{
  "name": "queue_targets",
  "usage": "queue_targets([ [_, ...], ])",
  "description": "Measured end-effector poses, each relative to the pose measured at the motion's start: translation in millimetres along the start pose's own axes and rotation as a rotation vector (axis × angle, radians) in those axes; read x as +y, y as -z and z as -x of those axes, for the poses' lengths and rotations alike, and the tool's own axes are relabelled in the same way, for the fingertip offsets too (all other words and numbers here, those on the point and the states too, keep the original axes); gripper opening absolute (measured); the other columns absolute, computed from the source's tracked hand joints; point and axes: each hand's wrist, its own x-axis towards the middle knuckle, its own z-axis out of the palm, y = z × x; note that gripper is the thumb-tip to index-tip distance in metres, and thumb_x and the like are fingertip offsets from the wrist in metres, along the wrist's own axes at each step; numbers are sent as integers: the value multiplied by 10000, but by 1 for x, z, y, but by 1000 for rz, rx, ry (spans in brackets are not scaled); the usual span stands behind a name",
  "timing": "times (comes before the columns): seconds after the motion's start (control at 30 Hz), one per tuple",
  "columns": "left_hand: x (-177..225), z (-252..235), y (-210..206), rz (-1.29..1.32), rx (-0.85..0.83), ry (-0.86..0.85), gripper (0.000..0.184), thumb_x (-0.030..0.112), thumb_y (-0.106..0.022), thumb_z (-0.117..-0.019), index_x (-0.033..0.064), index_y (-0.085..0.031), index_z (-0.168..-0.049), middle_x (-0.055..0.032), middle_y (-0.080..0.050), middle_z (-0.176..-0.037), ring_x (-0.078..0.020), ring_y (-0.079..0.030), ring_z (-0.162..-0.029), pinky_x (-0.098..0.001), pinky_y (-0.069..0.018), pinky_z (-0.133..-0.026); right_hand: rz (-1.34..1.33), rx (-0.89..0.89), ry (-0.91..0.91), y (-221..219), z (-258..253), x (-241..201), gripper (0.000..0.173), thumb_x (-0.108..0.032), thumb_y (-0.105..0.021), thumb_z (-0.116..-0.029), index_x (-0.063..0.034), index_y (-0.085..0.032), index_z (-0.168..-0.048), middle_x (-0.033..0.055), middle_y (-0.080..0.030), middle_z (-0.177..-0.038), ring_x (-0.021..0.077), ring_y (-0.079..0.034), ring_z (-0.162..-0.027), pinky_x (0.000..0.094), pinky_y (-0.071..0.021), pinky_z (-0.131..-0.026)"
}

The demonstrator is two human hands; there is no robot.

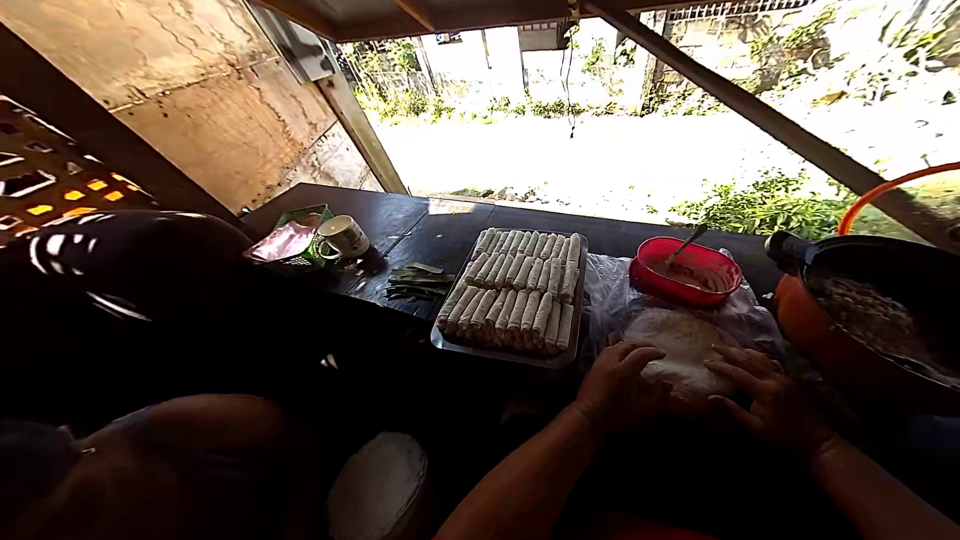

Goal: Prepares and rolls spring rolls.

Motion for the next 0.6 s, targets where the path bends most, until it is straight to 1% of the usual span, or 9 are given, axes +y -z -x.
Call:
queue_targets([
  [0.03, 4, 21, 5, 155, 96, 68, 329, 239, -756, -933, 67, -687, -1205, -59, -699, -1213, -144, -680, -1122, -356, -589, -976, -10, -3, -7, 0, 2, 0, 676, -741, -463, -926, -226, -726, -1276, 115, -610, -1447, 354, -557, -1343, 572, -441, -1096],
  [0.1, 4, 58, 16, 487, 297, 324, 214, 118, -680, -971, -4, -650, -1146, -90, -710, -1042, -175, -712, -889, -353, -627, -794, -26, 7, -11, 2, 1, 1, 698, -757, -475, -912, -218, -725, -1278, 140, -591, -1465, 367, -546, -1354, 577, -433, -1108],
  [0.17, 3, 81, 35, 704, 528, 687, 227, 145, -597, -1018, -19, -623, -1174, -136, -716, -1011, -229, -724, -866, -379, -622, -768, -35, 8, -12, 3, 0, 1, 736, -782, -473, -896, -209, -721, -1286, 158, -588, -1461, 378, -543, -1354, 588, -429, -1104],
  [0.23, -5, 85, 57, 850, 787, 913, 236, 193, -515, -1064, 7, -549, -1204, -159, -704, -1019, -255, -725, -865, -386, -617, -744, -36, 17, -13, 4, 0, 2, 780, -809, -460, -884, -197, -719, -1290, 173, -596, -1446, 388, -558, -1334, 595, -445, -1083],
  [0.27, -11, 84, 68, 906, 873, 947, 274, 228, -481, -1079, 21, -515, -1254, -175, -698, -1056, -280, -725, -905, -411, -616, -764, -37, 21, -10, 3, 0, 4, 796, -818, -454, -881, -189, -716, -1292, 177, -597, -1443, 392, -560, -1331, 589, -447, -1082],
  [0.33, -27, 81, 89, 1073, 908, 954, 409, 318, -448, -1085, 63, -443, -1403, -209, -648, -1245, -345, -690, -1077, -496, -587, -888, -43, 38, 7, 1, 0, 7, 802, -819, -458, -881, -184, -707, -1304, 186, -598, -1439, 393, -569, -1315, 584, -448, -1070],
  [0.4, -37, 71, 99, 1253, 872, 949, 451, 366, -424, -1068, 72, -492, -1405, -209, -625, -1316, -365, -654, -1148, -545, -541, -958, -45, 31, 10, 1, 1, 11, 791, -808, -473, -885, -182, -699, -1312, 189, -594, -1440, 387, -571, -1314, 582, -446, -1076],
  [0.5, -47, 54, 98, 1359, 892, 884, 373, 274, -401, -1051, 48, -539, -1313, -221, -654, -1224, -362, -678, -1061, -551, -553, -910, -34, 18, 4, 2, 2, 13, 787, -798, -466, -891, -174, -705, -1307, 200, -598, -1432, 398, -575, -1307, 594, -447, -1066],
  [0.6, -46, 46, 95, 1299, 958, 900, 290, 187, -398, -1016, 30, -569, -1190, -209, -682, -1112, -335, -697, -956, -518, -575, -815, -31, 8, 5, 1, 4, 15, 793, -805, -465, -889, -176, -703, -1309, 196, -605, -1422, 392, -579, -1305, 584, -454, -1068],
])
